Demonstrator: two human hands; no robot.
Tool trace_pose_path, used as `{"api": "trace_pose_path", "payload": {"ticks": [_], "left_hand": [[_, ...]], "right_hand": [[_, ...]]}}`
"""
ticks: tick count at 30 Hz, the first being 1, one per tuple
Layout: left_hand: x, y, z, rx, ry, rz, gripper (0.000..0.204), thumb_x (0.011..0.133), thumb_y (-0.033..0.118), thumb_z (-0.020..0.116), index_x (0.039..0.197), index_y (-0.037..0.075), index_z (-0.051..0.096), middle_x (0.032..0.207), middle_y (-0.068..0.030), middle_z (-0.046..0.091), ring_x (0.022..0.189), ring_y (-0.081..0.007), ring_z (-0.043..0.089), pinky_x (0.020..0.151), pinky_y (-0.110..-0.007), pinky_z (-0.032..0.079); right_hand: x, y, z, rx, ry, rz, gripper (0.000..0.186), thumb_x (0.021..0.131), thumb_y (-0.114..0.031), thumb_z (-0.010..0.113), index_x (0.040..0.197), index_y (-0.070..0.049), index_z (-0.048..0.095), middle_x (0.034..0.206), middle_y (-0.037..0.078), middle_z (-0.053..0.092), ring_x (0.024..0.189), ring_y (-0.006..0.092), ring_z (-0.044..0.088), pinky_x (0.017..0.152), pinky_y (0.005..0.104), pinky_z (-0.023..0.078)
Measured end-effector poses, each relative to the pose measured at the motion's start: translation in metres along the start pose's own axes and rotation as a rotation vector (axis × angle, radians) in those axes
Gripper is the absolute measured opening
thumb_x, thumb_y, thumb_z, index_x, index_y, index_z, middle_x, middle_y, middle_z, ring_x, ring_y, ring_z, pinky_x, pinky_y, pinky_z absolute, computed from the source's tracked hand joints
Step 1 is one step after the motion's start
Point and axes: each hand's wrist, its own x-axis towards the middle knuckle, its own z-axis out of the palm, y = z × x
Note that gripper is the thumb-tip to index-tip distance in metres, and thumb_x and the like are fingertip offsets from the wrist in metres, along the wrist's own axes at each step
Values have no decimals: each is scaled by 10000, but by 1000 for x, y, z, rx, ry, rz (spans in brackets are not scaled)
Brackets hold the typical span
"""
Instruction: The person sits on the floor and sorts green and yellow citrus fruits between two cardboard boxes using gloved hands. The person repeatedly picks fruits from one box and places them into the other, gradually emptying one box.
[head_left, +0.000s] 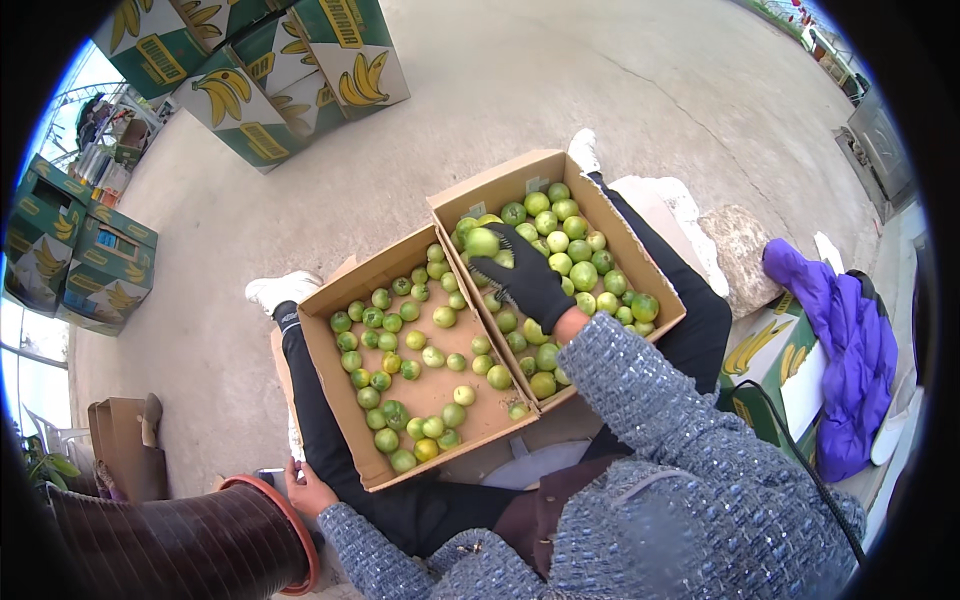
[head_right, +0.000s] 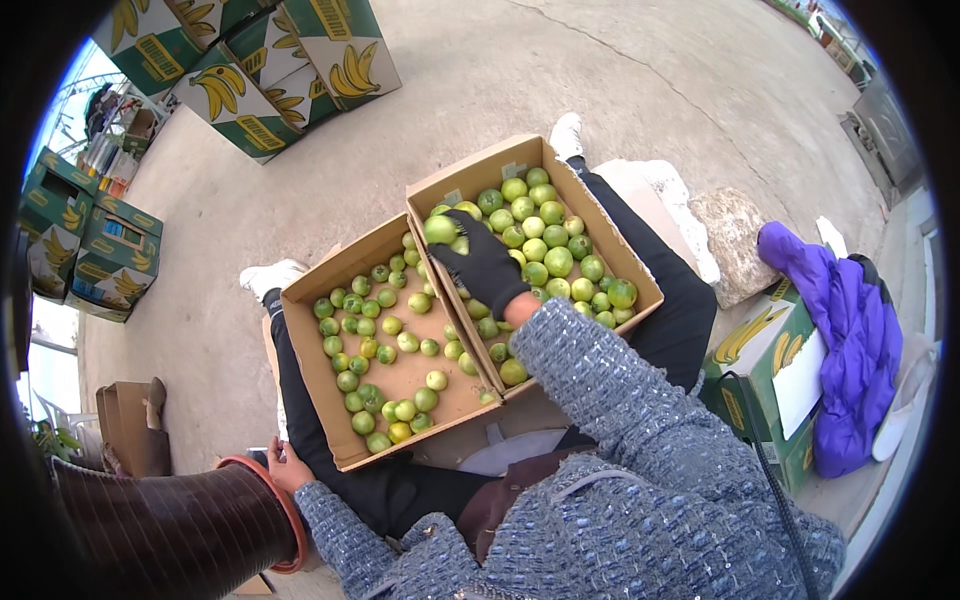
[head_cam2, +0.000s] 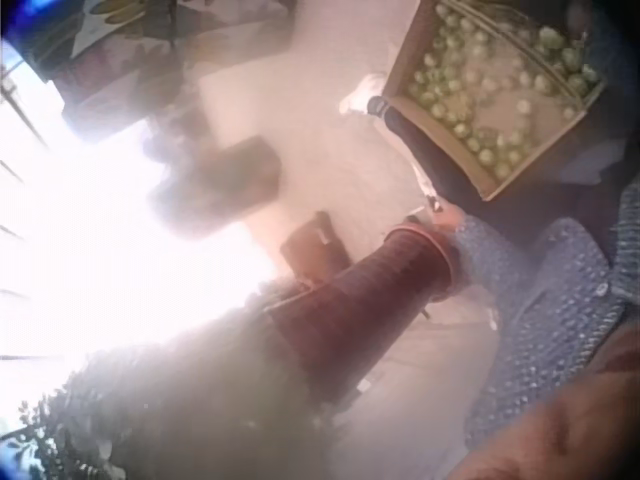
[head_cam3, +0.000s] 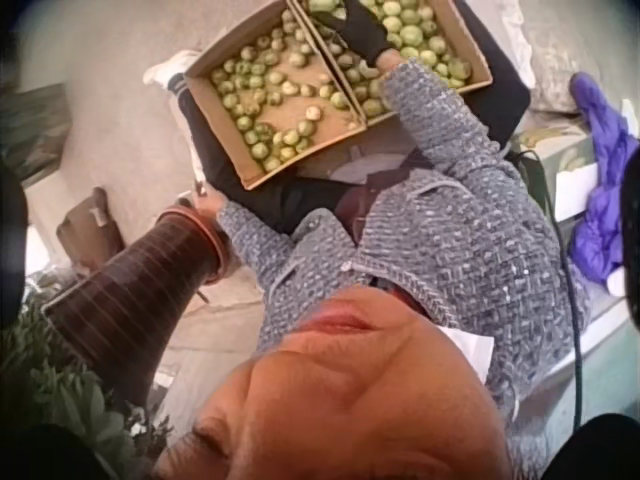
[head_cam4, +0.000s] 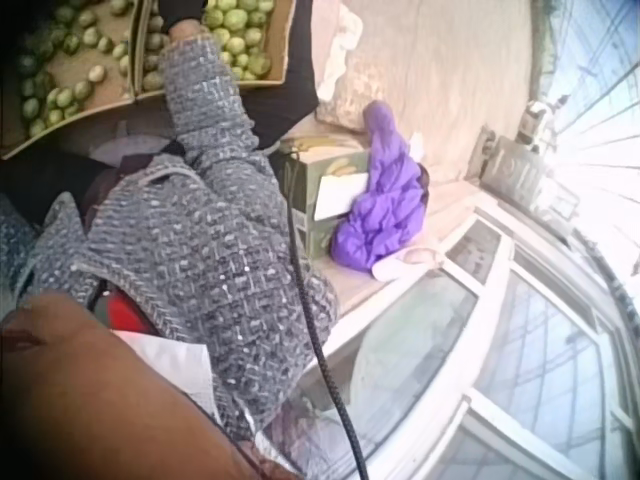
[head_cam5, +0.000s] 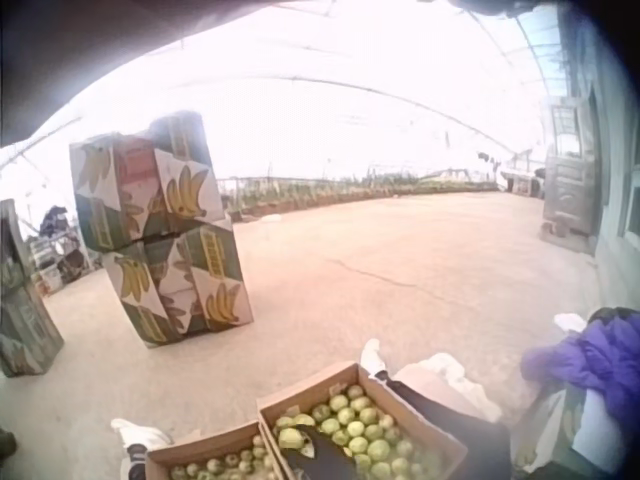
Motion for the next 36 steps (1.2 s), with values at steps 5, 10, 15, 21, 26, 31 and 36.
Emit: {"api": "trace_pose_path", "payload": {"ticks": [5, 10, 15, 21, 26, 31, 36], "left_hand": [[3, -4, 1, 21, -6, 8, 270, 828, 109, 604, 1066, -11, 649, 894, -131, 681, 740, -205, 634, 681, -321, 501], [2, -8, 2, 27, -1, -3, 267, 831, 108, 600, 1067, -8, 651, 894, -132, 678, 742, -204, 631, 686, -320, 499], [2, -15, 3, -3, 2, 18, 272, 831, 86, 596, 1085, 2, 647, 902, -125, 678, 748, -200, 629, 690, -319, 500], [1, -10, 1, -12, -17, -1, 274, 836, 83, 602, 1096, 7, 644, 916, -118, 680, 761, -200, 632, 685, -312, 503], [2, -12, 2, -29, -33, -21, 272, 841, 85, 603, 1097, 2, 641, 928, -123, 679, 781, -199, 637, 702, -306, 503], [2, -7, 1, -14, -36, -17, 268, 849, 87, 599, 1099, 2, 639, 932, -125, 680, 779, -195, 638, 698, -304, 502], [-1, -3, -1, -45, -32, -37, 267, 850, 91, 598, 1101, 12, 642, 929, -118, 682, 757, -185, 634, 685, -306, 500]], "right_hand": [[7, 73, -6, -323, -34, 461, 674, 774, -443, 639, 1251, 3, 471, 1186, 232, 548, 1028, 345, 579, 884, 391, 462], [9, 59, 11, -574, -142, 384, 523, 830, -394, 516, 1181, -7, 517, 1141, 246, 574, 1031, 385, 572, 901, 426, 448], [7, 51, 4, -867, -304, 241, 286, 842, -260, 525, 999, -31, 597, 1017, 190, 627, 935, 349, 623, 785, 452, 498], [-1, 49, 10, -934, -194, 96, 399, 834, -244, 561, 1172, -62, 452, 1062, 182, 555, 880, 355, 619, 712, 478, 505], [1, 54, 10, -916, -283, 100, 331, 852, -212, 551, 1140, -74, 462, 915, 186, 580, 846, 361, 600, 679, 461, 491], [5, 60, 9, -962, -282, -2, 267, 858, -228, 561, 1072, -74, 517, 897, 160, 602, 817, 346, 622, 694, 435, 492], [47, 57, -6, -448, 97, 36, 342, 931, -241, 496, 1191, -26, 553, 1110, 209, 597, 1025, 336, 573, 884, 387, 449]]}}
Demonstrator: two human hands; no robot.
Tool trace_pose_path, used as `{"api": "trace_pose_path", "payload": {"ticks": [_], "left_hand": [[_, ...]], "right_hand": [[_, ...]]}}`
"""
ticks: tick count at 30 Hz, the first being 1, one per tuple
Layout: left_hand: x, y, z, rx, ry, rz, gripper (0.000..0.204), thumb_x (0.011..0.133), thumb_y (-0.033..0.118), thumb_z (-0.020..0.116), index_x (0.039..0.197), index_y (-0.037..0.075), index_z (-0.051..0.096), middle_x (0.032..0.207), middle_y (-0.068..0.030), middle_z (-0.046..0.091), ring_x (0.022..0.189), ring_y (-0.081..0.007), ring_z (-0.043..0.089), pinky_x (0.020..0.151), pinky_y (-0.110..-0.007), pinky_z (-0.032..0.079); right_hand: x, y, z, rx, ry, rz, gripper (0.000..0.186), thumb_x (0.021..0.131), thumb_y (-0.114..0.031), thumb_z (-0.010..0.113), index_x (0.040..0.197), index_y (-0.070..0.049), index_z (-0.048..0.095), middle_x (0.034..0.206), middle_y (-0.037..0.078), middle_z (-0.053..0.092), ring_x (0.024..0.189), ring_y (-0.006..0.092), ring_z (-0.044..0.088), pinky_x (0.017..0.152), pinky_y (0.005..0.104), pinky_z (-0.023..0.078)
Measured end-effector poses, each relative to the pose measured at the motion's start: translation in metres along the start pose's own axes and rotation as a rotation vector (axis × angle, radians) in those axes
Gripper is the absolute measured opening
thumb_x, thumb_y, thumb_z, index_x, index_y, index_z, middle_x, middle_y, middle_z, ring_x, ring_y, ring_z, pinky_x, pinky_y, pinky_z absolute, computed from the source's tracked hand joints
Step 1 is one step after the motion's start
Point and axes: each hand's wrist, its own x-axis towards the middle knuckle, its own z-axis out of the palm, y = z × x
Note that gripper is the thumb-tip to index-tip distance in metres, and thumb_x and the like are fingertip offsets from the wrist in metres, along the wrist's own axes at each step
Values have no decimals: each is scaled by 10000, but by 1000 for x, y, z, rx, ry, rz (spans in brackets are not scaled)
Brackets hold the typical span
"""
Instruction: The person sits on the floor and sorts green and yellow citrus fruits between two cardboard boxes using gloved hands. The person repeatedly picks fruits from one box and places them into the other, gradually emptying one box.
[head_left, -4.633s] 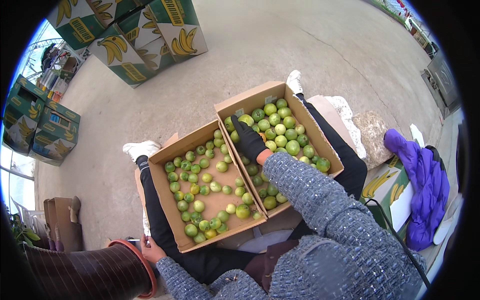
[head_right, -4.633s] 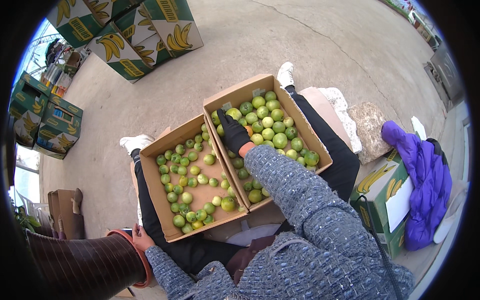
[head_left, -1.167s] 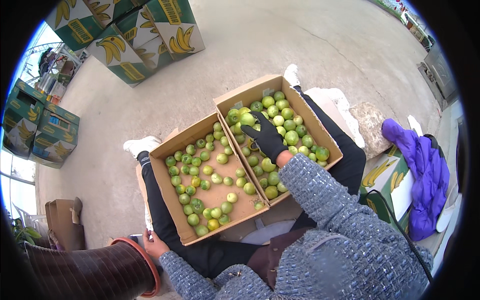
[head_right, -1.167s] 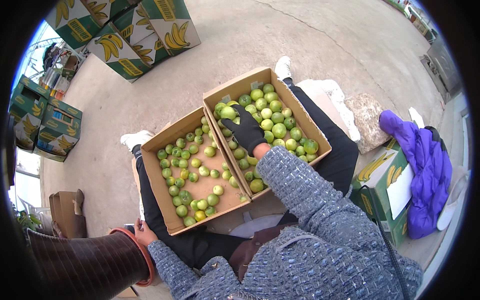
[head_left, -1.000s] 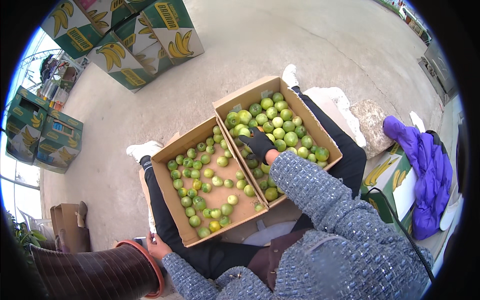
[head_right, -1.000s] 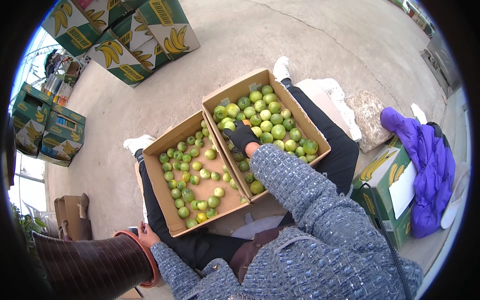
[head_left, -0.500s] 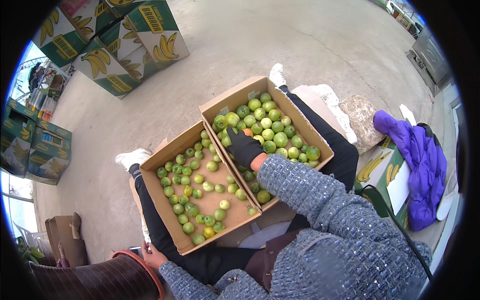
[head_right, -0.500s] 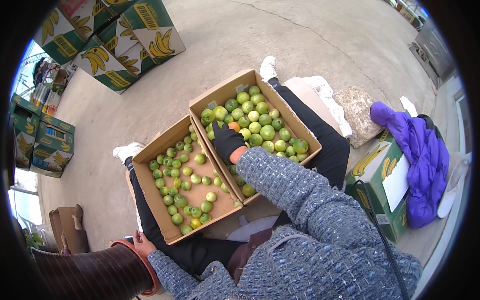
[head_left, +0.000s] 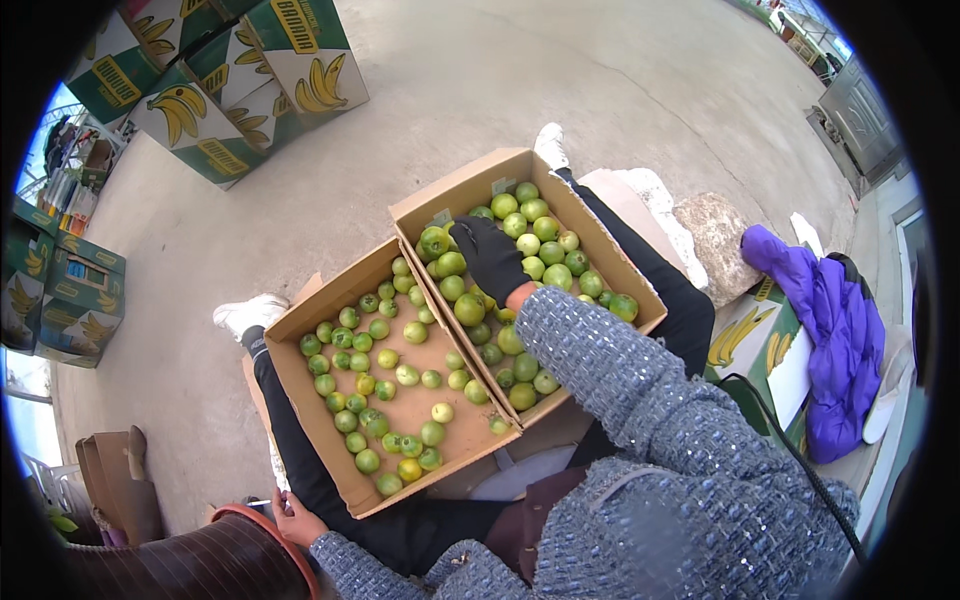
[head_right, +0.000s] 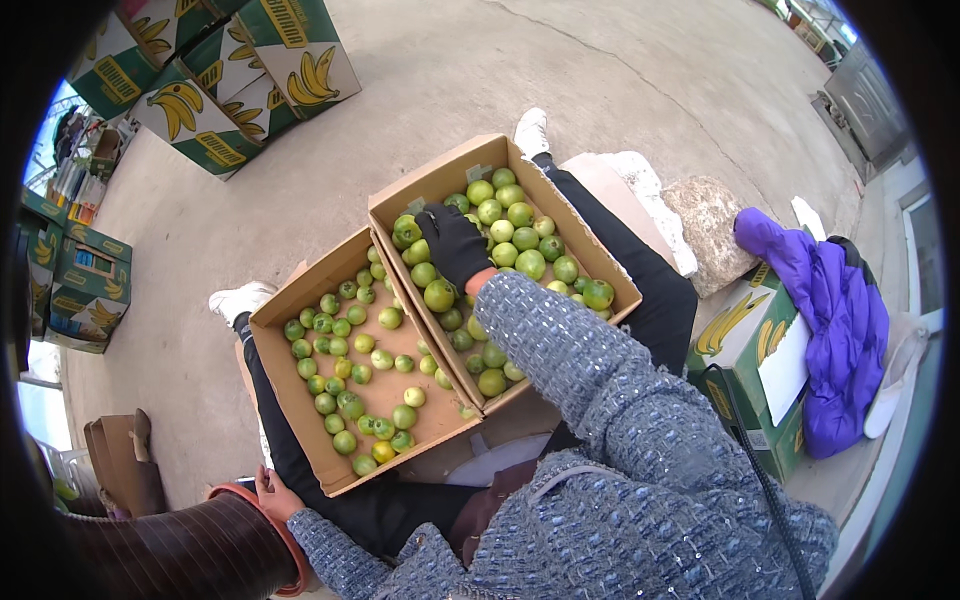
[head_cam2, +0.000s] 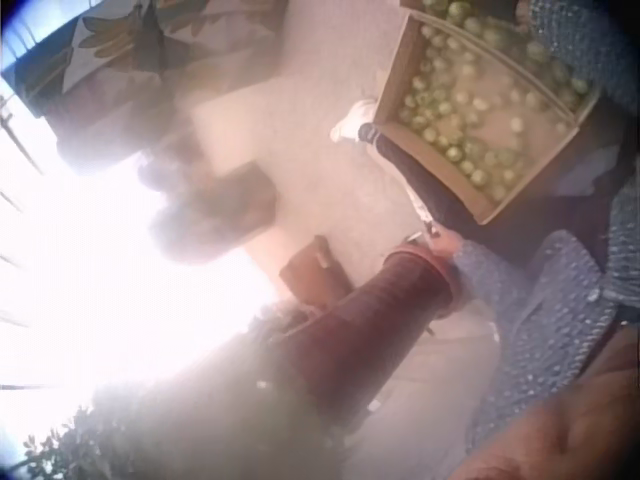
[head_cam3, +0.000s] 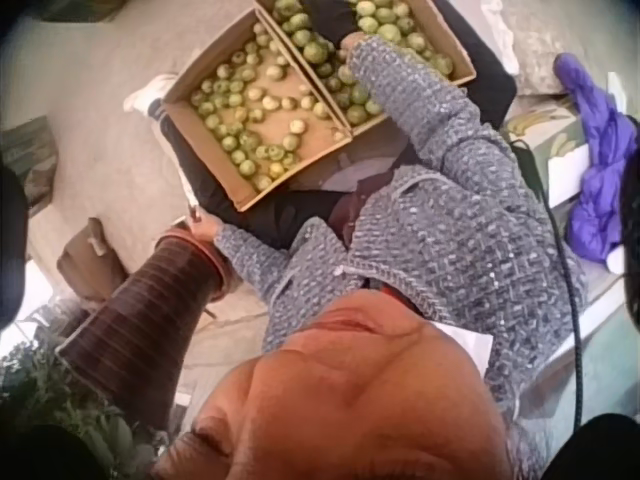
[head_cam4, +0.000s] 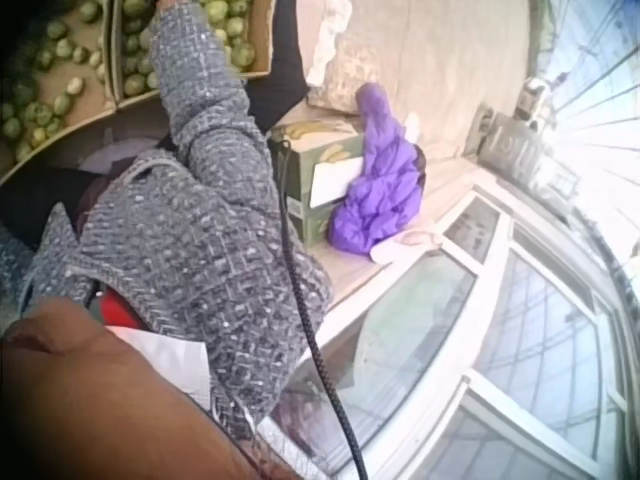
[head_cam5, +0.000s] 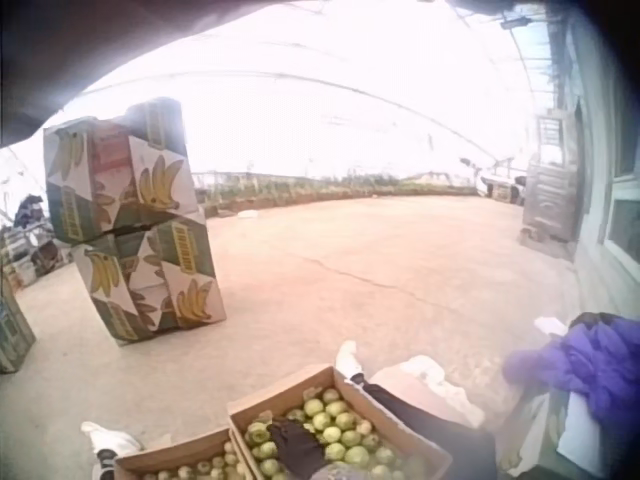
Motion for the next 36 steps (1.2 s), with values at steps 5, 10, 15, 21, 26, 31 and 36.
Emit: {"api": "trace_pose_path", "payload": {"ticks": [5, 10, 15, 21, 26, 31, 36], "left_hand": [[0, 2, 3, 39, -14, 26, 281, 850, 95, 598, 1116, 12, 634, 921, -116, 681, 743, -181, 632, 678, -307, 499], [2, -3, -1, 12, -14, 21, 277, 852, 88, 594, 1112, 0, 631, 922, -119, 676, 760, -185, 633, 689, -308, 500], [2, -4, 0, -2, -11, 16, 277, 852, 86, 593, 1112, -2, 629, 928, -123, 673, 771, -195, 633, 699, -315, 501], [6, -10, 1, -3, 2, 43, 289, 838, 98, 598, 1102, -15, 630, 923, -130, 672, 770, -205, 632, 702, -320, 505], [6, -8, 3, -38, 44, 33, 301, 837, 93, 599, 1117, -15, 622, 930, -131, 667, 785, -202, 636, 720, -313, 510], [0, 21, -29, -171, 105, 48, 308, 847, 73, 602, 1138, -30, 604, 947, -115, 662, 782, -157, 614, 711, -279, 501], [-31, 116, -58, -492, 75, 104, 310, 877, 42, 576, 1183, -12, 580, 1038, -73, 633, 799, -86, 564, 726, -229, 474]], "right_hand": [[13, 40, 71, 297, -54, -134, 423, 966, -211, 421, 1341, -18, 393, 1428, 201, 325, 1337, 347, 281, 1101, 384, 230], [21, 33, 67, 452, -271, -152, 434, 975, -154, 395, 1377, -6, 322, 1438, 166, 313, 1328, 289, 308, 1103, 350, 234], [24, 45, 70, 688, -324, -10, 455, 980, -134, 376, 1402, 5, 278, 1437, 122, 324, 1334, 209, 302, 1102, 305, 241], [17, 40, 48, 851, -370, -28, 447, 985, -138, 365, 1400, 12, 289, 1441, 122, 330, 1335, 204, 309, 1101, 305, 245], [0, 22, 0, 918, -418, -121, 441, 987, -143, 362, 1395, 14, 302, 1439, 123, 339, 1333, 201, 317, 1100, 304, 249], [-43, 2, -55, 956, -431, -268, 435, 990, -148, 358, 1391, 17, 315, 1437, 124, 348, 1331, 198, 325, 1098, 304, 253], [-108, -5, -79, 432, -334, -341, 413, 960, -235, 474, 1296, 5, 467, 1251, 183, 549, 1173, 255, 524, 991, 340, 402]]}}
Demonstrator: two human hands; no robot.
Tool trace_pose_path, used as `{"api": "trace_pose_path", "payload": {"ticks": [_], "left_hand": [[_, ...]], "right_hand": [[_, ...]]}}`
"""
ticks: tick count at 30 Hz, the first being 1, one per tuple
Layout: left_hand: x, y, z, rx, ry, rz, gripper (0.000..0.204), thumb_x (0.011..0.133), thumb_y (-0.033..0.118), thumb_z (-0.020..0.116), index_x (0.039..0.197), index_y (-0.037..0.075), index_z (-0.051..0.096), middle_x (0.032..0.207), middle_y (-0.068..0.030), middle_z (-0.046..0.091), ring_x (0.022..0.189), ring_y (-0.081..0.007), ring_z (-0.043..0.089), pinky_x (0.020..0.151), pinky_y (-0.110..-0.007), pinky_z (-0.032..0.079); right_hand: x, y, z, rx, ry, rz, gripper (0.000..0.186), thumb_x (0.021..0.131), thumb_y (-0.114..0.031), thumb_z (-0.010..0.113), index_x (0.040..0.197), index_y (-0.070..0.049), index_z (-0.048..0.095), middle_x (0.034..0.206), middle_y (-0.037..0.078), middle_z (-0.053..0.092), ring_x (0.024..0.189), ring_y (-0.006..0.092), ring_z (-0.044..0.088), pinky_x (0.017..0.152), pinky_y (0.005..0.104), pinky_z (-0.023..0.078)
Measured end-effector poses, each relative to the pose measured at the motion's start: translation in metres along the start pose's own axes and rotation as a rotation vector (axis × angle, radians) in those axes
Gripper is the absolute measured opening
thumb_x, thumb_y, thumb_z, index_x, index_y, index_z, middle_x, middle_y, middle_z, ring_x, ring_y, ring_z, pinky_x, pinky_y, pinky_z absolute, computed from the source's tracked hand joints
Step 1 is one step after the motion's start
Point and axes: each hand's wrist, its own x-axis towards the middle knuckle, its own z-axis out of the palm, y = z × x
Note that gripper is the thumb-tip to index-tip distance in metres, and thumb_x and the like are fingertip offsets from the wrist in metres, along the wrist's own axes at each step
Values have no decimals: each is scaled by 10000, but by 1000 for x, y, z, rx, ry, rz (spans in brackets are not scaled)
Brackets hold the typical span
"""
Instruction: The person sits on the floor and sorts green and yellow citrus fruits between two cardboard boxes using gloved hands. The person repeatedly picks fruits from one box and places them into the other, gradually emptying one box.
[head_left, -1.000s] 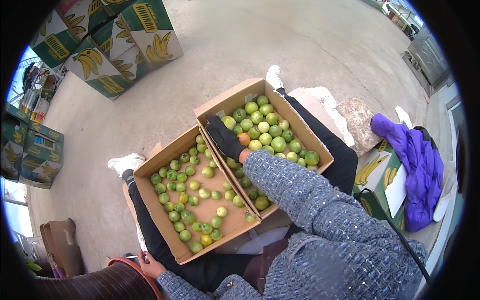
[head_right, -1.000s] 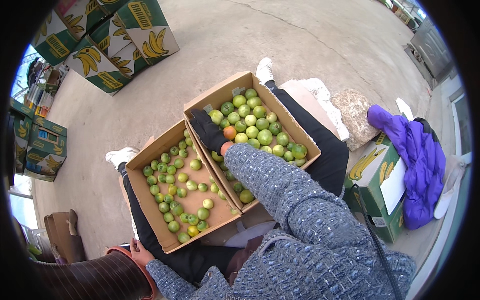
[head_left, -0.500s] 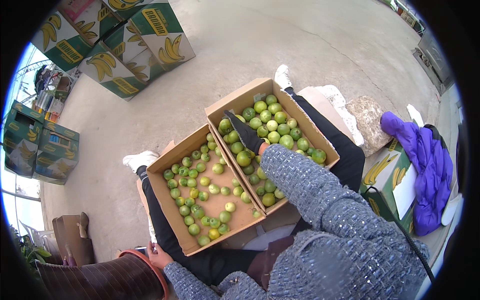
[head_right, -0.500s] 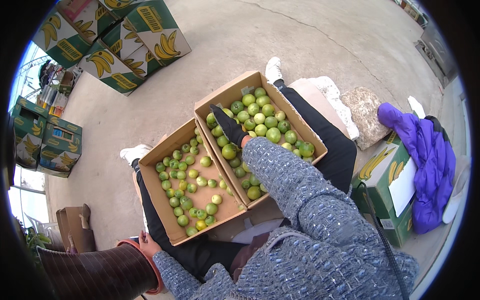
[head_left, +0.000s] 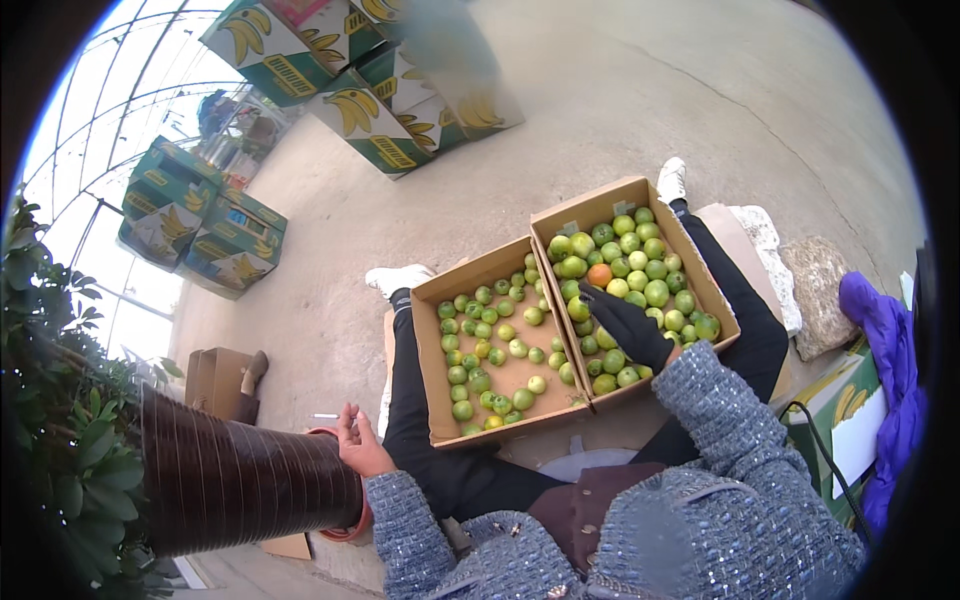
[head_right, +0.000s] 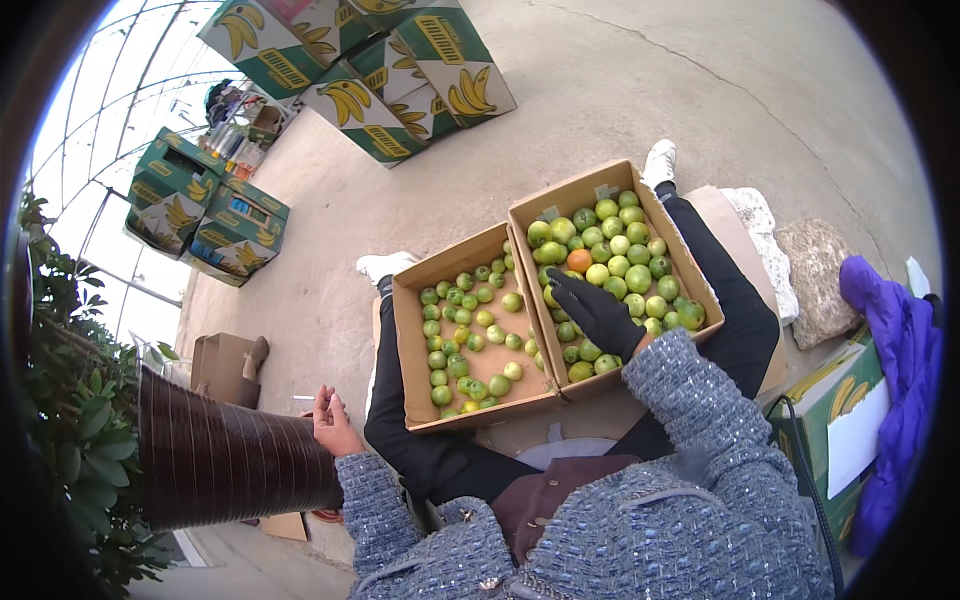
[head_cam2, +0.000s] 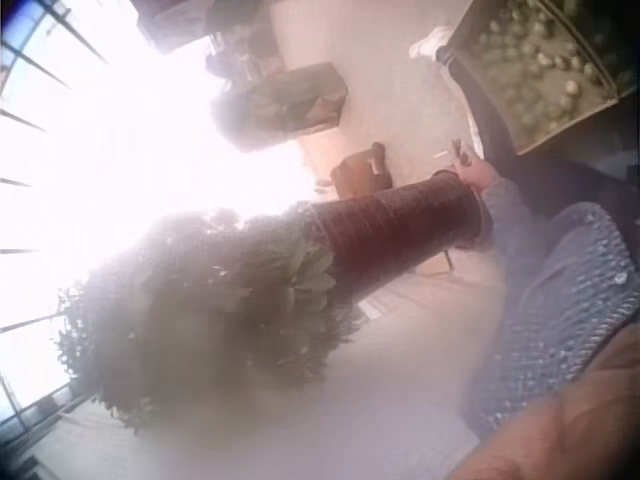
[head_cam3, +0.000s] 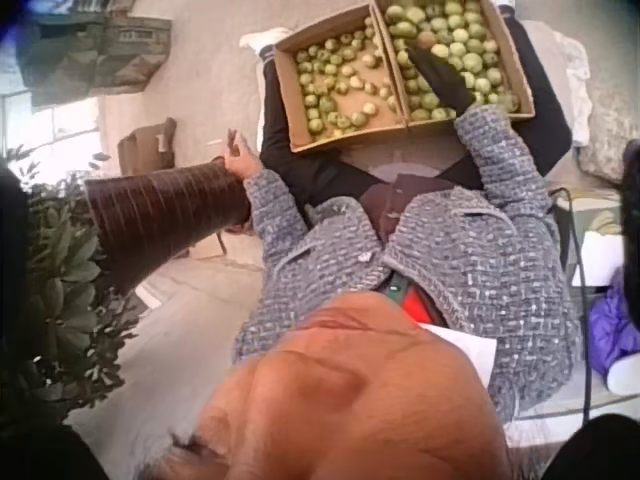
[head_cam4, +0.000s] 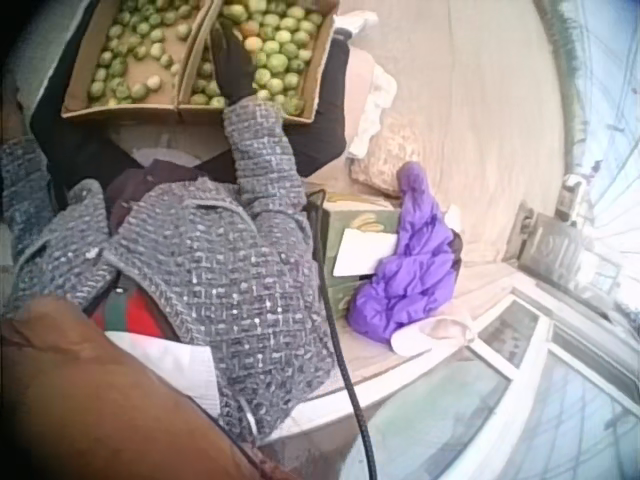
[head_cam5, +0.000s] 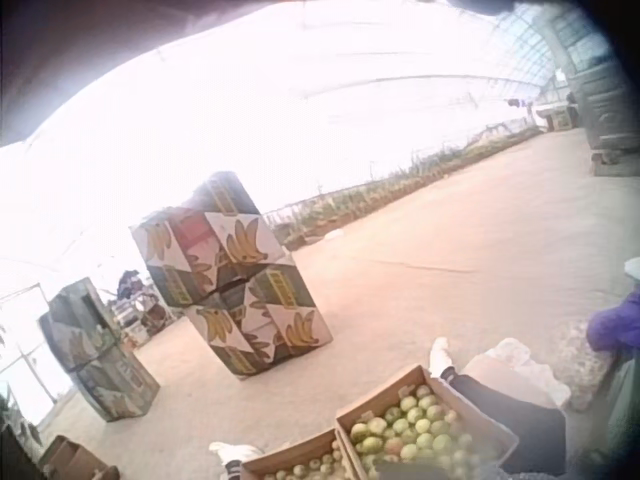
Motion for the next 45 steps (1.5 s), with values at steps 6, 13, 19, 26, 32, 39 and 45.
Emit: {"api": "trace_pose_path", "payload": {"ticks": [6, 13, 19, 26, 32, 39, 45], "left_hand": [[-109, 164, 39, -382, -331, 131, 343, 882, -33, 514, 1224, -43, 521, 1128, -88, 591, 923, -94, 535, 839, -232, 438], [-206, 193, 51, -125, -743, 153, 357, 860, -47, 558, 1215, -17, 535, 1056, -53, 585, 847, -73, 529, 734, -199, 440], [-225, 205, 68, -7, -782, 260, 366, 839, -56, 568, 1203, -19, 547, 1088, -88, 596, 879, -104, 566, 751, -219, 461], [-234, 201, 76, -31, -787, 167, 366, 840, -49, 569, 1205, -21, 545, 1086, -90, 588, 876, -110, 567, 768, -226, 463], [-227, 201, 83, -97, -759, 157, 358, 835, -49, 574, 1191, -21, 557, 1074, -89, 588, 875, -113, 569, 761, -223, 459], [-218, 185, 94, -63, -856, 170, 368, 849, -48, 555, 1216, -36, 521, 1152, -122, 569, 935, -140, 565, 805, -249, 468], [-209, 182, 102, -144, -784, 92, 372, 811, -72, 574, 1180, -33, 559, 1072, -102, 580, 905, -132, 564, 776, -234, 449]], "right_hand": [[-37, -22, 16, -409, -130, -101, 469, 912, -401, 512, 1199, -31, 534, 1007, 187, 623, 889, 317, 608, 776, 401, 483], [-42, -39, 15, -495, -537, 58, 630, 891, -567, 416, 1318, -105, 441, 894, 182, 651, 813, 329, 641, 680, 446, 497], [-51, -17, 23, -563, -527, -221, 477, 870, -587, 427, 1084, -210, 627, 751, 162, 613, 631, 309, 626, 519, 421, 489], [-62, -16, 27, -602, -537, -195, 540, 823, -639, 464, 960, -153, 656, 735, 165, 617, 649, 318, 636, 545, 422, 500], [-65, -24, 21, -560, -519, -142, 531, 789, -609, 537, 1019, -137, 617, 812, 156, 618, 692, 318, 643, 576, 429, 509], [-66, -27, 18, -575, -535, -116, 379, 777, -436, 644, 981, -120, 594, 800, 134, 610, 728, 306, 648, 598, 415, 518], [-65, -29, 21, -559, -554, -136, 215, 815, -281, 592, 947, -111, 597, 787, 135, 604, 710, 299, 647, 572, 407, 520]]}}
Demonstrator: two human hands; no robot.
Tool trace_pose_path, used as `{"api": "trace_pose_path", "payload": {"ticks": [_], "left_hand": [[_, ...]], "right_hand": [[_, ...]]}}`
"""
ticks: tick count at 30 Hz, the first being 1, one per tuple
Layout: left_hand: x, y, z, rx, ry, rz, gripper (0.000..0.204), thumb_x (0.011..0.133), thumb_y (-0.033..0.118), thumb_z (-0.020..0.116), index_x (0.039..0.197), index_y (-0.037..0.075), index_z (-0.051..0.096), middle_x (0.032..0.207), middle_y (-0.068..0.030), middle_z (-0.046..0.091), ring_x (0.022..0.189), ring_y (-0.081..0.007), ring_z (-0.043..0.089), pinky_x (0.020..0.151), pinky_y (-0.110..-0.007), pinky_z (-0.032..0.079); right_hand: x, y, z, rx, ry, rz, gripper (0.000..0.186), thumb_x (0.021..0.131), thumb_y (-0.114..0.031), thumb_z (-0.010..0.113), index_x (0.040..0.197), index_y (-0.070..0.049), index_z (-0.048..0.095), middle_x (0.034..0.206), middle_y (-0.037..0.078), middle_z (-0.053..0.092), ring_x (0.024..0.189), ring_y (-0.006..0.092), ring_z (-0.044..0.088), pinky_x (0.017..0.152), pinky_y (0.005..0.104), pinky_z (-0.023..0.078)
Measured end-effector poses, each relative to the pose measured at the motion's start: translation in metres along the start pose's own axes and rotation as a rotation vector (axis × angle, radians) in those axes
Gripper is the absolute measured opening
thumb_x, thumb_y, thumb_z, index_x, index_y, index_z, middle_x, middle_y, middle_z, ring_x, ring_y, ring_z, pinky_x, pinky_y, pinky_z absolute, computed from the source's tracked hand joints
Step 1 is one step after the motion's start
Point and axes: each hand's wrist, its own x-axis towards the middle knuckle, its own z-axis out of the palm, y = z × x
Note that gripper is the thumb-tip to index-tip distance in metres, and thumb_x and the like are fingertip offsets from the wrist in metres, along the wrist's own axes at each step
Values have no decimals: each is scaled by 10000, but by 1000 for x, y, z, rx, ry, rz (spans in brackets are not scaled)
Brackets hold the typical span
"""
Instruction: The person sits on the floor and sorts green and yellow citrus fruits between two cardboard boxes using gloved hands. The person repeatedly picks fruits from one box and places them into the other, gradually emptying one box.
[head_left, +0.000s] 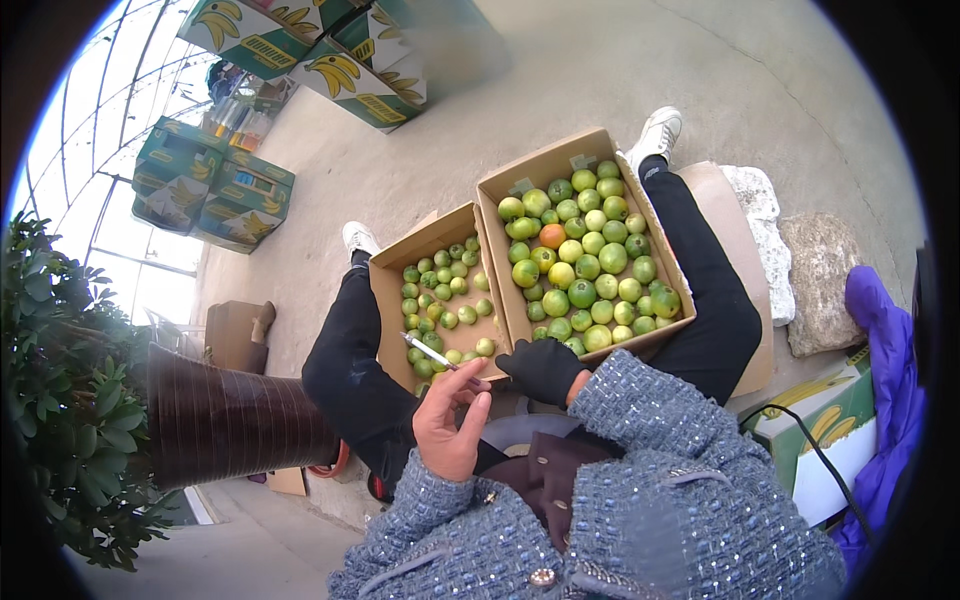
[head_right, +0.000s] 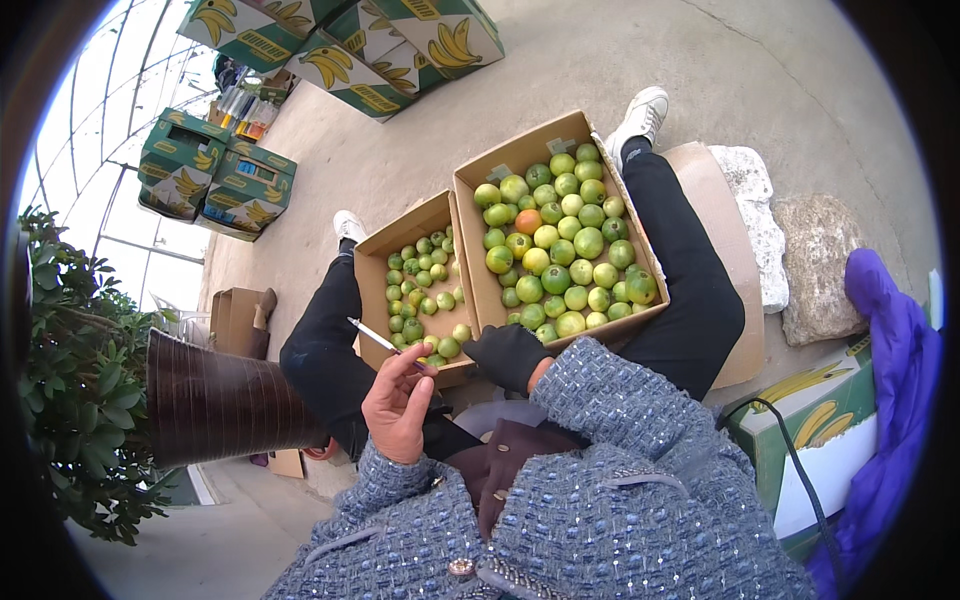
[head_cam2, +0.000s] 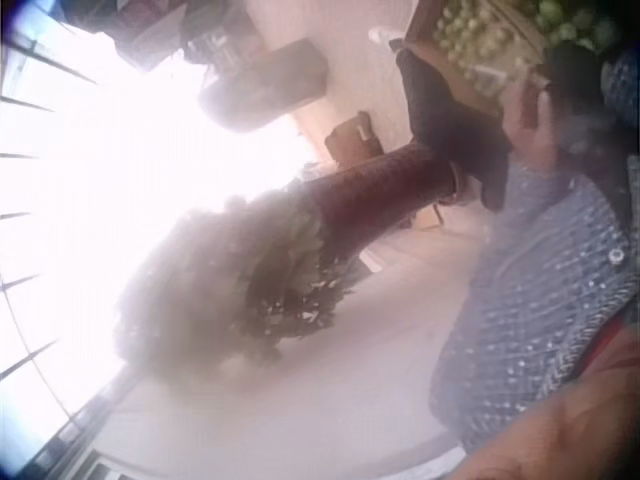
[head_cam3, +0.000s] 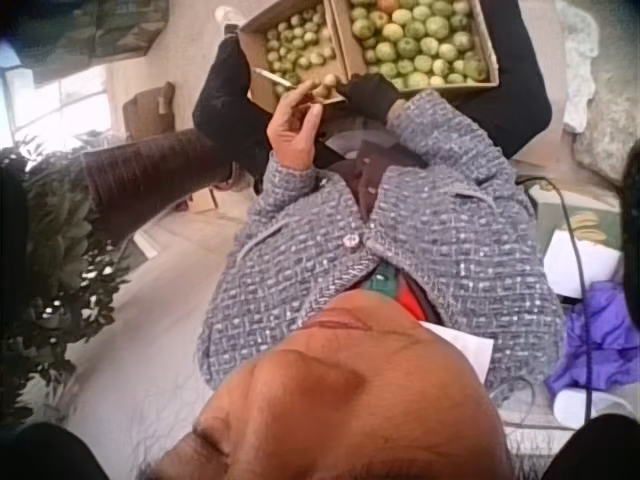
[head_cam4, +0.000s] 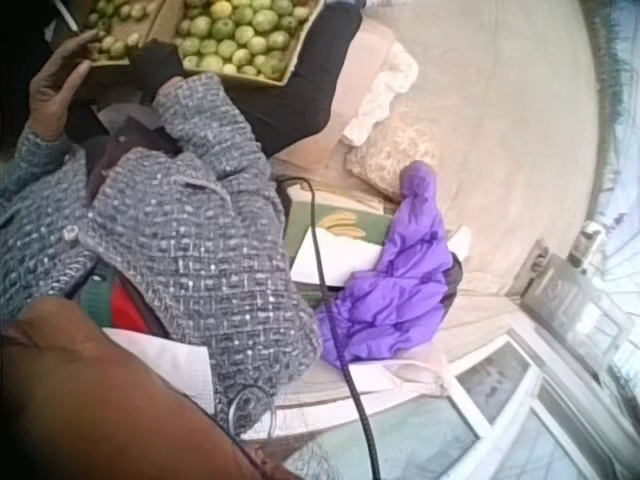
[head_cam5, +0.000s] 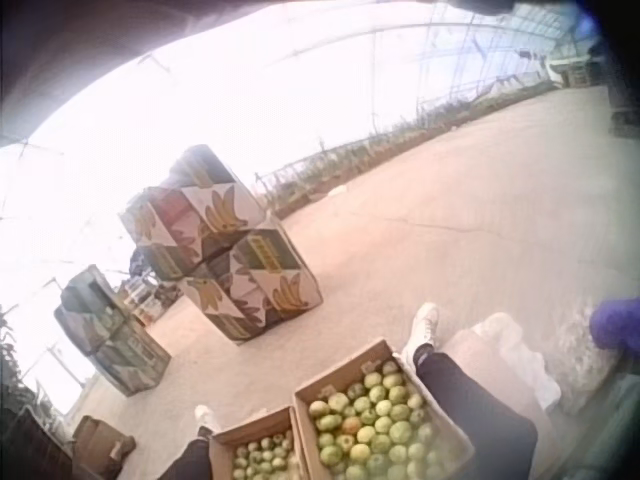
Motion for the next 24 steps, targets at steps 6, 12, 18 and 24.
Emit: {"api": "trace_pose_path", "payload": {"ticks": [6, 12, 18, 24], "left_hand": [[11, -6, 0, -17, -42, 59, 376, 803, -79, 576, 1176, -37, 564, 1069, -108, 581, 884, -131, 561, 783, -238, 442], [18, -21, -13, -74, -100, 50, 363, 834, -57, 557, 1197, -49, 531, 1153, -143, 568, 945, -171, 563, 841, -286, 463], [22, -15, -33, -247, -81, 5, 389, 824, -68, 538, 1212, -54, 518, 1150, -161, 565, 939, -171, 563, 794, -265, 462], [37, -22, -88, -181, 185, 208, 419, 877, 16, 448, 1293, -32, 465, 1245, -169, 529, 964, -155, 531, 794, -251, 439]], "right_hand": [[3, 3, 0, 2, -15, -8, 157, 815, -216, 560, 934, -120, 595, 789, 134, 597, 703, 304, 646, 561, 403, 524], [3, 1, 5, -60, -20, -6, 169, 808, -252, 572, 916, -124, 592, 789, 140, 588, 664, 306, 641, 530, 404, 519], [7, -1, -5, -46, -61, 17, 196, 784, -296, 599, 891, -132, 594, 763, 134, 573, 640, 314, 635, 521, 412, 510], [6, -11, -12, -52, 158, -27, 283, 773, -359, 621, 954, -145, 583, 745, 85, 560, 632, 265, 608, 526, 402, 472]]}}
